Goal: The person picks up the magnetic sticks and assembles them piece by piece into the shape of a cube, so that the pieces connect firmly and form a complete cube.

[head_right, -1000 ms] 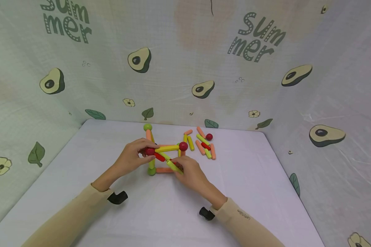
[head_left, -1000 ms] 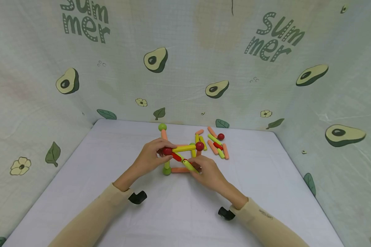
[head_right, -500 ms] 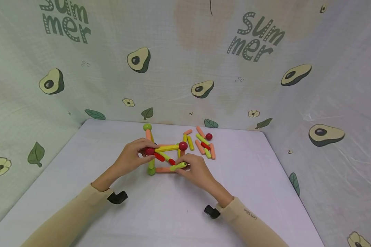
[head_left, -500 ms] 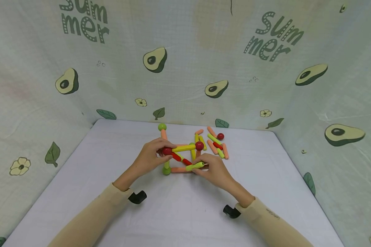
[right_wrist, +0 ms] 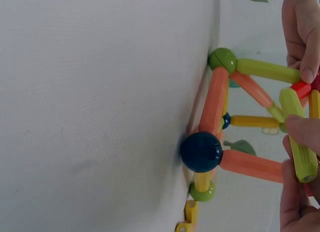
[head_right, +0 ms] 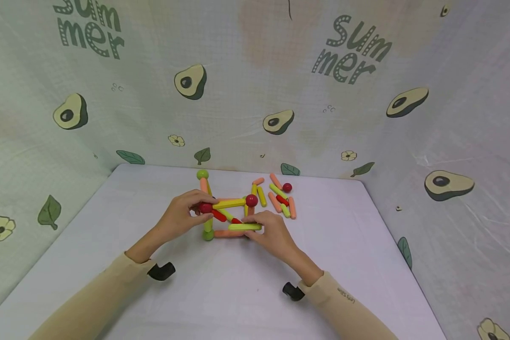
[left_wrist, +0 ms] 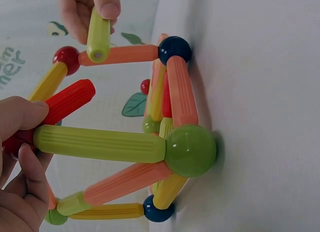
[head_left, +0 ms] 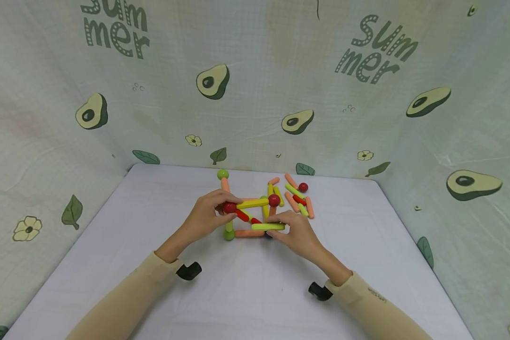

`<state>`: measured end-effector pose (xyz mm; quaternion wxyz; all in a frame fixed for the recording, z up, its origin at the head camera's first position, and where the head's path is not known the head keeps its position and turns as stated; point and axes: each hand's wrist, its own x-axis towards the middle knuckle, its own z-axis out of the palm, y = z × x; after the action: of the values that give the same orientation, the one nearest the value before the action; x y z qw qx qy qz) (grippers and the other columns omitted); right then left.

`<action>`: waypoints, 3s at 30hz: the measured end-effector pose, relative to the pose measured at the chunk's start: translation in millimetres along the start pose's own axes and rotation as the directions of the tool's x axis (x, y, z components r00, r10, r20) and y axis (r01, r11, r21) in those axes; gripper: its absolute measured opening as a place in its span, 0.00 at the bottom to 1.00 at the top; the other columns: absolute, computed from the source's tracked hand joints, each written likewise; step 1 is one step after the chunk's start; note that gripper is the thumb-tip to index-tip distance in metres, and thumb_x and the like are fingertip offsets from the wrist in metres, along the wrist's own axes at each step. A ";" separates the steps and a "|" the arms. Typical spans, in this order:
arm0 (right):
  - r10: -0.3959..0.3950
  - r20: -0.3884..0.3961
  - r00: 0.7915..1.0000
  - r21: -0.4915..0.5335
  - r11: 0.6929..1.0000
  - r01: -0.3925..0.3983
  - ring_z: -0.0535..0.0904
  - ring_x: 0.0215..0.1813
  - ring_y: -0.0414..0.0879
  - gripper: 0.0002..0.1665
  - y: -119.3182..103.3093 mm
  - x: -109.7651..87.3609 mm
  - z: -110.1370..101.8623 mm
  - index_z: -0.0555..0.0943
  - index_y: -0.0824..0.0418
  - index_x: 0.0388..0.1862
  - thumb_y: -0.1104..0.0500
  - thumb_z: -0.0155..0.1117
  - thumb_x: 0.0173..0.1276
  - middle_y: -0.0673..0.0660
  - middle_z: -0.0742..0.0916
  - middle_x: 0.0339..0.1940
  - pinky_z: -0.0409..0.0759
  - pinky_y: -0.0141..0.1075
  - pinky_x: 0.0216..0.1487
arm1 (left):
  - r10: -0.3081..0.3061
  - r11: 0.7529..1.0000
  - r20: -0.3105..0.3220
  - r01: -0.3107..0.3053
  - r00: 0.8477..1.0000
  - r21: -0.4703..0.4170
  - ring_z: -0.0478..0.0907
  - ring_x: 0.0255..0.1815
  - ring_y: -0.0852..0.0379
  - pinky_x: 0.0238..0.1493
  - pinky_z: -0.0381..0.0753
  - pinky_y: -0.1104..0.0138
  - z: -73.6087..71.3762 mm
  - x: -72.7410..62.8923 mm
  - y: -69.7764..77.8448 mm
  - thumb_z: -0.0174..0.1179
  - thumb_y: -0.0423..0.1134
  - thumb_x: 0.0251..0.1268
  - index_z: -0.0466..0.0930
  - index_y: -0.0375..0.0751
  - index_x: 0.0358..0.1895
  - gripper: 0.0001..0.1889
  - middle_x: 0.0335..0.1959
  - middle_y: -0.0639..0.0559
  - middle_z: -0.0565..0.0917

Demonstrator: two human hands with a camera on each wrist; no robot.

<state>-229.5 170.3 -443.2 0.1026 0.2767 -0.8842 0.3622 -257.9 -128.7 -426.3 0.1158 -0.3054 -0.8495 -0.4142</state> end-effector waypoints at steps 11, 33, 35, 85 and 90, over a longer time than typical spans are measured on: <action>0.058 -0.052 0.997 -0.021 0.998 -0.059 0.80 0.42 0.41 0.20 -2.1 -1.8 17.3 0.91 0.61 0.54 0.63 0.82 0.63 0.48 0.88 0.41 0.86 0.34 0.43 | 0.004 1.000 -0.008 -0.004 1.000 -0.008 0.79 0.42 0.58 0.42 0.85 0.68 -0.9 0.8 0.9 0.78 0.30 0.61 0.89 0.50 0.58 0.22 0.51 0.56 0.85; 0.068 -0.076 0.995 -0.135 0.988 -0.078 0.81 0.35 0.41 0.16 -10.6 2.4 33.6 0.92 0.56 0.48 0.61 0.84 0.61 0.48 0.91 0.37 0.83 0.34 0.39 | -0.003 1.000 -0.001 0.003 1.000 -0.005 0.79 0.42 0.58 0.41 0.85 0.67 0.2 1.9 -1.1 0.78 0.30 0.61 0.89 0.50 0.58 0.22 0.51 0.56 0.86; 0.058 -0.078 0.995 -0.166 0.984 -0.070 0.81 0.34 0.41 0.15 -12.0 3.5 34.6 0.92 0.56 0.47 0.60 0.84 0.61 0.48 0.91 0.36 0.82 0.33 0.38 | 0.000 1.000 -0.001 0.000 1.000 -0.007 0.79 0.42 0.58 0.41 0.84 0.68 -0.1 1.8 -1.0 0.78 0.31 0.61 0.89 0.50 0.58 0.22 0.52 0.56 0.86; 0.130 0.029 0.991 0.017 0.991 -0.131 0.91 0.40 0.44 0.17 24.9 9.9 32.4 0.87 0.61 0.50 0.63 0.82 0.64 0.53 0.93 0.40 0.88 0.33 0.44 | 0.032 0.998 0.004 -0.033 0.999 0.051 0.83 0.52 0.54 0.50 0.88 0.61 -12.5 3.4 -16.3 0.76 0.26 0.62 0.86 0.48 0.62 0.25 0.61 0.51 0.84; 0.136 0.031 0.990 0.011 0.991 -0.136 0.91 0.39 0.44 0.16 13.8 11.0 39.6 0.87 0.59 0.49 0.62 0.82 0.64 0.53 0.93 0.39 0.88 0.31 0.44 | 0.070 0.962 -0.085 -0.045 0.994 0.270 0.73 0.65 0.43 0.62 0.79 0.47 -14.4 2.4 -12.8 0.77 0.31 0.63 0.87 0.49 0.61 0.23 0.68 0.47 0.80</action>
<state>-245.6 146.3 -475.5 0.0626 0.2217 -0.9001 0.3699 -268.5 -144.9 -424.2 0.2077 -0.2918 -0.8822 -0.3058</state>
